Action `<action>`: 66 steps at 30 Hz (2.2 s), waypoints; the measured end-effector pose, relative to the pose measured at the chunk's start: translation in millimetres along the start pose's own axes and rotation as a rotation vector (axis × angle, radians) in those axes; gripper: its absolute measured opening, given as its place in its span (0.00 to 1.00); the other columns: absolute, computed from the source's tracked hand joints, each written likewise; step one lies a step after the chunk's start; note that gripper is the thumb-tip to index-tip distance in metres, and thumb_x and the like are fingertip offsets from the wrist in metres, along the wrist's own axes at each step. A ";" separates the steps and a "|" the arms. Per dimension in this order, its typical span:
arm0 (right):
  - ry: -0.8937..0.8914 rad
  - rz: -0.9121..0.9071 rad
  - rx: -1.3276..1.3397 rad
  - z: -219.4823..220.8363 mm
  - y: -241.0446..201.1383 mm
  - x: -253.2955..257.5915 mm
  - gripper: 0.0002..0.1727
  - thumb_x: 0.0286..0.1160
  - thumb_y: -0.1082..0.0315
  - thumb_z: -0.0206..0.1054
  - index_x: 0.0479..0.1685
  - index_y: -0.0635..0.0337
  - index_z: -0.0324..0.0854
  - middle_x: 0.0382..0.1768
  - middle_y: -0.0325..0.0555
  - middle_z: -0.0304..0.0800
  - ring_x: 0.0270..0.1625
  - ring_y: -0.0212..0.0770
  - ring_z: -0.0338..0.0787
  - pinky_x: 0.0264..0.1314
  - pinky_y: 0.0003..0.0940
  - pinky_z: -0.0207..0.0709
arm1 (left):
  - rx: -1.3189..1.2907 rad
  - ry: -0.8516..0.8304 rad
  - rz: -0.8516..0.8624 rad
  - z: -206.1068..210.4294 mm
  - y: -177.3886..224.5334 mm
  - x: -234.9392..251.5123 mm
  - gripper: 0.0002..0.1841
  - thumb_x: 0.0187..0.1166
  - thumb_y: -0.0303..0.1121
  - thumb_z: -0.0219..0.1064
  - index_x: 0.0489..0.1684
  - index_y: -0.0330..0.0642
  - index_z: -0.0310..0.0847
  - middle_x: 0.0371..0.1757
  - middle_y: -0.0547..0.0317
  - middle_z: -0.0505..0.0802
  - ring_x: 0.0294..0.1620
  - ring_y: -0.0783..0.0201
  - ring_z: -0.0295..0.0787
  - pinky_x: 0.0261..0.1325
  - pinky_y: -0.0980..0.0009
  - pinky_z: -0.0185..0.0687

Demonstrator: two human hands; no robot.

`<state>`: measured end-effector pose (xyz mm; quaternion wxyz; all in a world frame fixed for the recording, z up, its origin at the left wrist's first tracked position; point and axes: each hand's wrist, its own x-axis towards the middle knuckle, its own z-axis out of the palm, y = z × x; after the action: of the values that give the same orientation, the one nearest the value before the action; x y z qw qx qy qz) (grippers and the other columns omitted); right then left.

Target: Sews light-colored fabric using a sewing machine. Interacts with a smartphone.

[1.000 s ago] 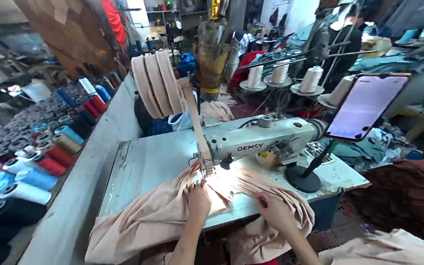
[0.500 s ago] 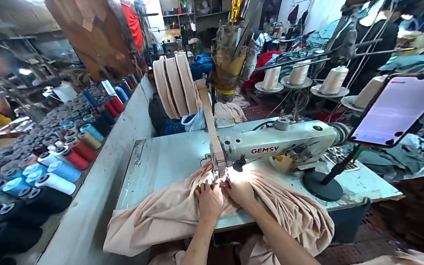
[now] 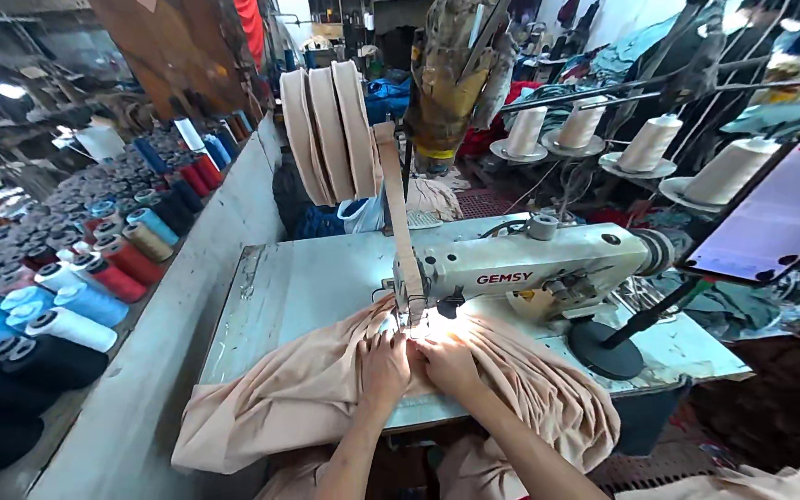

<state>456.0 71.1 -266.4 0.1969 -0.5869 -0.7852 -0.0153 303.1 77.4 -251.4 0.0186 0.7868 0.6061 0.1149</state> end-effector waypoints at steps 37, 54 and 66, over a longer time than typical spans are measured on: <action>-0.487 0.312 0.075 -25.4 -48.5 28.2 0.23 0.79 0.66 0.62 0.74 0.55 0.79 0.62 0.58 0.89 0.67 0.59 0.88 0.63 0.61 0.80 | -0.501 0.011 0.217 2.8 -76.6 56.0 0.15 0.83 0.44 0.64 0.54 0.52 0.94 0.66 0.56 0.90 0.77 0.57 0.78 0.85 0.57 0.67; 0.102 0.285 0.461 -5.6 52.2 43.7 0.23 0.71 0.53 0.70 0.53 0.65 0.88 0.46 0.53 0.93 0.53 0.43 0.93 0.62 0.42 0.85 | -0.329 0.077 -0.111 2.4 -59.6 126.5 0.17 0.70 0.47 0.73 0.54 0.57 0.94 0.69 0.49 0.87 0.78 0.44 0.74 0.81 0.40 0.61; -0.161 0.392 0.348 -31.1 28.0 40.8 0.35 0.84 0.41 0.55 0.64 0.68 0.83 0.61 0.65 0.89 0.68 0.60 0.88 0.71 0.58 0.78 | -0.416 0.193 -0.020 -6.6 -48.7 116.6 0.15 0.77 0.34 0.69 0.56 0.37 0.92 0.61 0.39 0.92 0.72 0.38 0.82 0.81 0.37 0.63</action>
<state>481.6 109.2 -230.2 0.2311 -0.6843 -0.6605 0.2051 283.4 201.3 -234.7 0.1235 0.7454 0.5760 0.3122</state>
